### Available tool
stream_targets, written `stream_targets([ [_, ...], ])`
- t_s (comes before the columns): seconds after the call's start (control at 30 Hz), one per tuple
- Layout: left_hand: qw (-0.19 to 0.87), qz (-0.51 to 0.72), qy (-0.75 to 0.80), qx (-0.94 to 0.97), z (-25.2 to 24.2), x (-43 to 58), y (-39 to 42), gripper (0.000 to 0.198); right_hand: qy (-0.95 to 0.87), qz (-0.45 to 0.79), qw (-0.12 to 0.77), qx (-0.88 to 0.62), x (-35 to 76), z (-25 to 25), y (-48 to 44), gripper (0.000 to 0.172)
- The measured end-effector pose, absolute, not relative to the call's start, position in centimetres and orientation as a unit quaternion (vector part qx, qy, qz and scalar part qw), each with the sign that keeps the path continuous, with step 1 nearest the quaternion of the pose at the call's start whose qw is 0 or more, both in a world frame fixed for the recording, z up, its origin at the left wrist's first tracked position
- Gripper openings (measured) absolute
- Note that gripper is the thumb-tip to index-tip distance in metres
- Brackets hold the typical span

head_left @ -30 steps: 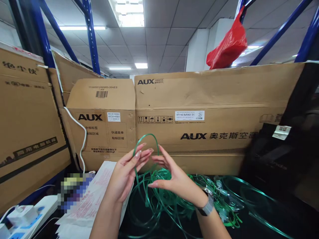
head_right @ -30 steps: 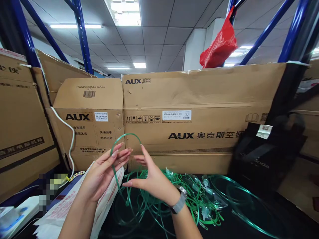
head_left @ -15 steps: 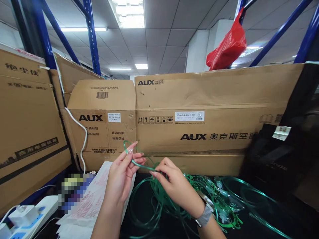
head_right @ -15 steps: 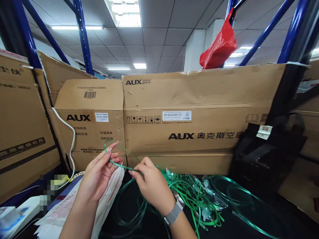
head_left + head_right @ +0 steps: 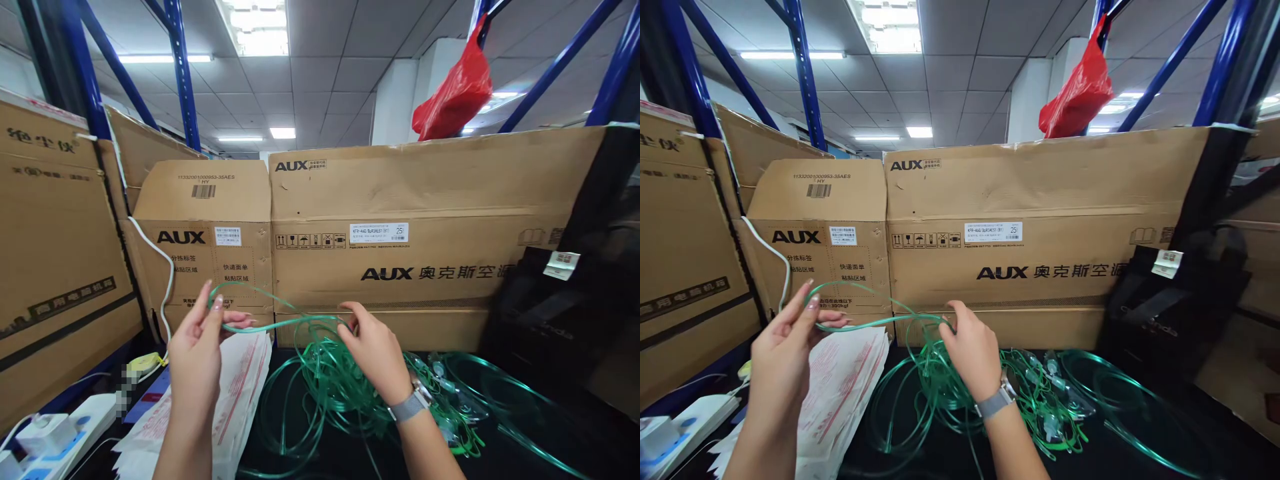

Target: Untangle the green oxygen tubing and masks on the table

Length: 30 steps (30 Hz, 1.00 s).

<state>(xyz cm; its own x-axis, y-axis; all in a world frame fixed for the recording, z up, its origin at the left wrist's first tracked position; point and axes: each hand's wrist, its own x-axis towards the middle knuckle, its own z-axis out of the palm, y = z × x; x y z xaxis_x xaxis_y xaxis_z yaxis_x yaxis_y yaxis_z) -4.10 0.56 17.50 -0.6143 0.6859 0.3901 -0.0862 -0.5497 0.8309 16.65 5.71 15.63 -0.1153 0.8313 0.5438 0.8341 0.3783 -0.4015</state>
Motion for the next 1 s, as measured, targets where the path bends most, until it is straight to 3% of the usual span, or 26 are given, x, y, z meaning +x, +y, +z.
stream_targets([
  [0.17, 0.204, 0.794, 0.456, 0.346, 17.2, -7.2, 0.4, 0.048, -0.699, -0.076, 0.276, -0.655, 20.0, 16.1, 6.4, 0.024],
  [0.3, 0.222, 0.720, 0.539, 0.377, 16.2, -9.4, 1.0, 0.041, -0.671, -0.002, 0.253, -0.697, 22.4, 16.4, 6.3, 0.032],
  [0.37, 0.231, 0.672, 0.576, 0.404, 15.8, -9.8, 1.4, 0.042, -0.677, 0.106, 0.299, -0.664, 22.6, 16.6, 6.1, 0.036],
  [0.5, 0.240, 0.655, 0.548, 0.461, 15.7, -8.8, 1.8, 0.051, -0.644, 0.321, 0.496, -0.486, 21.2, 17.4, 5.1, 0.045],
  [0.57, 0.254, 0.657, 0.525, 0.478, 16.0, -7.8, 1.8, 0.048, -0.623, 0.350, 0.581, -0.389, 20.2, 17.8, 4.5, 0.044],
  [0.67, 0.285, 0.642, 0.506, 0.500, 16.6, -6.1, 1.4, 0.038, -0.619, 0.358, 0.635, -0.293, 19.2, 18.1, 3.8, 0.037],
  [0.8, 0.364, 0.555, 0.473, 0.580, 17.2, -3.6, 0.5, 0.023, -0.644, 0.354, 0.627, -0.257, 18.4, 18.0, 3.3, 0.030],
  [0.93, 0.369, 0.484, 0.433, 0.665, 16.5, -0.3, 0.4, 0.044, -0.669, 0.415, 0.571, -0.233, 17.0, 17.7, 2.6, 0.033],
  [1.0, 0.336, 0.483, 0.415, 0.694, 15.7, 1.1, 0.8, 0.038, -0.699, 0.433, 0.528, -0.213, 16.1, 17.5, 2.2, 0.033],
])
